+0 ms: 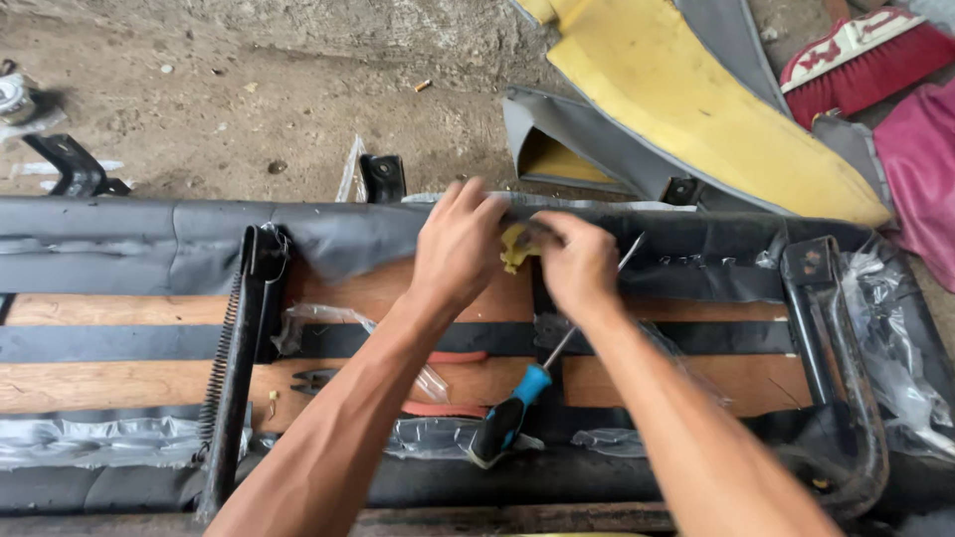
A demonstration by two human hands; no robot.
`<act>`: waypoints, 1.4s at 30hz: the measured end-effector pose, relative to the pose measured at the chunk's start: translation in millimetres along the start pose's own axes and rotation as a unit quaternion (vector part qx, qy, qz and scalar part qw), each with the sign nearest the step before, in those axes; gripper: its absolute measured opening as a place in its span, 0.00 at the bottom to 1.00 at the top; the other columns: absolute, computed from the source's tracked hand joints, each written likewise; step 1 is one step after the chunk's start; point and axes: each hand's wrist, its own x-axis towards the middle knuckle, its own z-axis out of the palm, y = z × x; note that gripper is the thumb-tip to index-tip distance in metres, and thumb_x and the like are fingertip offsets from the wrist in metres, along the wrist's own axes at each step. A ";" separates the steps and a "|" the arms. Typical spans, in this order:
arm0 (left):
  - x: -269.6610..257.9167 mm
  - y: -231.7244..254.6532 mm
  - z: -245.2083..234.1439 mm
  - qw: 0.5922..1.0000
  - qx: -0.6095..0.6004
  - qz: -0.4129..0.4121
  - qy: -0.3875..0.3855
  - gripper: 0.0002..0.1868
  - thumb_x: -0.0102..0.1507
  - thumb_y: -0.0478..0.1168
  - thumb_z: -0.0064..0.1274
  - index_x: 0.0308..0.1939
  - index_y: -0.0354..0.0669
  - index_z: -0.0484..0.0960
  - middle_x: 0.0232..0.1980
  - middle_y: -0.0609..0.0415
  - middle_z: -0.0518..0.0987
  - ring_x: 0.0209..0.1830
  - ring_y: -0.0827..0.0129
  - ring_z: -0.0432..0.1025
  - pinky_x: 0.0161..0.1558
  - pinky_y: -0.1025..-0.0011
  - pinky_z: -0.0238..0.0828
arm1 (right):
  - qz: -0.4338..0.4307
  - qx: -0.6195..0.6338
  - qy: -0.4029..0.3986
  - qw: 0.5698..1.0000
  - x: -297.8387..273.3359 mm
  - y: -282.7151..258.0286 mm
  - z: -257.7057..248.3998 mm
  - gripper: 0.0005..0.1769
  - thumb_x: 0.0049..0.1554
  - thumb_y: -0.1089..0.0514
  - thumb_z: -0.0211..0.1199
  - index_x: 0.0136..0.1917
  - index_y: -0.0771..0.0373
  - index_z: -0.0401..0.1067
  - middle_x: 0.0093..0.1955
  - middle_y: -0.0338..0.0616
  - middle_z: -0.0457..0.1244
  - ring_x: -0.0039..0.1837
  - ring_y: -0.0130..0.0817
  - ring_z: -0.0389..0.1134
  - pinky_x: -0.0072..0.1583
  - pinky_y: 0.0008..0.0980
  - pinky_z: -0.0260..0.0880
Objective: The person removes old upholstery from a furniture frame using a screwdriver and pliers to pry out staples and pull back the fabric.
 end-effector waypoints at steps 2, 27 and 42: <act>18.2 -16.2 7.0 0.999 0.021 0.014 -0.031 0.16 0.52 0.35 0.58 0.45 0.40 0.81 0.46 0.46 0.76 0.50 0.47 0.70 0.51 0.54 0.69 | 0.067 0.116 -0.074 0.988 16.5 17.6 -3.6 0.11 0.59 0.56 0.64 0.53 0.59 0.79 0.47 0.46 0.72 0.48 0.45 0.77 0.51 0.41 0.73; 3.0 -15.1 31.5 0.934 0.221 0.106 -0.258 0.12 0.59 0.42 0.56 0.47 0.51 0.80 0.51 0.54 0.76 0.57 0.59 0.70 0.53 0.58 0.66 | -0.063 -0.089 0.044 0.993 -47.0 13.8 10.5 0.07 0.58 0.60 0.62 0.52 0.59 0.74 0.52 0.42 0.66 0.59 0.48 0.65 0.61 0.49 0.59; 16.6 -40.7 37.8 0.902 0.153 0.254 -0.314 0.09 0.61 0.39 0.50 0.44 0.43 0.80 0.47 0.52 0.77 0.54 0.60 0.72 0.50 0.66 0.72 | -0.051 -0.141 -0.032 0.988 -38.1 8.4 9.1 0.20 0.46 0.57 0.69 0.53 0.59 0.74 0.51 0.45 0.64 0.60 0.50 0.60 0.60 0.55 0.55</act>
